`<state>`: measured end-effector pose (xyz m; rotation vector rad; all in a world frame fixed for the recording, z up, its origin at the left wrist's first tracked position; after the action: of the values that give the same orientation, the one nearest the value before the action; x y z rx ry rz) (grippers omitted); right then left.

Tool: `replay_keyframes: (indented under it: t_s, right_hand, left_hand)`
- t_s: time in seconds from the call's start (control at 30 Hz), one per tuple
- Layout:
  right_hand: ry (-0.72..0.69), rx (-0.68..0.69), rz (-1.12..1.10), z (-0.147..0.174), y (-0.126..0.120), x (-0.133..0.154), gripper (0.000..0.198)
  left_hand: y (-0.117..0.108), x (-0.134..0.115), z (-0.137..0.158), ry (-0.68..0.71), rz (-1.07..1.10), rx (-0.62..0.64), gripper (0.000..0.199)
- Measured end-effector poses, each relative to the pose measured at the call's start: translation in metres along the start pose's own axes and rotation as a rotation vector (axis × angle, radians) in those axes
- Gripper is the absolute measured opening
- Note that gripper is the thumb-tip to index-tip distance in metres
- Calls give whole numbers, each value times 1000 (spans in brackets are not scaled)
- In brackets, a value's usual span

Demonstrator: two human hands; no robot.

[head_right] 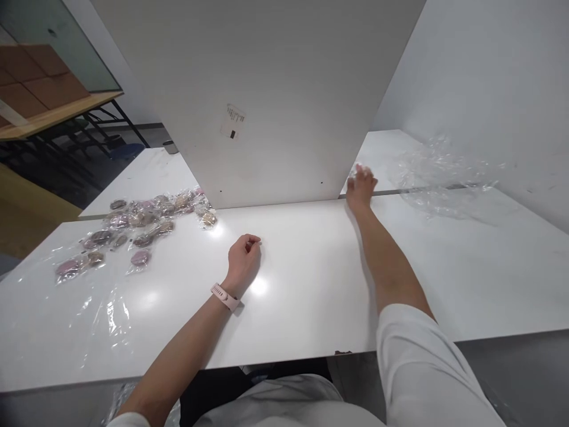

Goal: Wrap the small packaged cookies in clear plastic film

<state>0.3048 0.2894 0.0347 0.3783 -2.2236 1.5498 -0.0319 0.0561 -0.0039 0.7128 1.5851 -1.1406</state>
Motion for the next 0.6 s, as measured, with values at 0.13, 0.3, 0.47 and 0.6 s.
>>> replay_keyframes:
  t_s: [0.13,0.3,0.47,0.6]
  right_hand:
    - [-68,161,65,7,25,3,52]
    - [125,-319,198,44,-37,-49,54]
    - [383,-104,220,85,-80,-124,40]
    - [245,24,233,158,-79,-104,31]
  left_hand:
    - [-1,-1,0,4,3,5,18]
    - [0,1,-1,20,-16,10,18]
    - [0,-1,-1,19,-39,27,18]
    - [-1,-4,-1,0,-52,29,20]
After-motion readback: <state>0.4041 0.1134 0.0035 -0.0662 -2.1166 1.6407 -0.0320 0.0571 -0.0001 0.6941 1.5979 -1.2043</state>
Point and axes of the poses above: each hand's wrist, its own z-axis away from the middle knuckle, its own y-axis out of the palm, x = y × z, the point moved 5 cm from there along -z, towards the middle knuckle, and after that the axes turned 7 degrees about z, right-handed, at the moved point
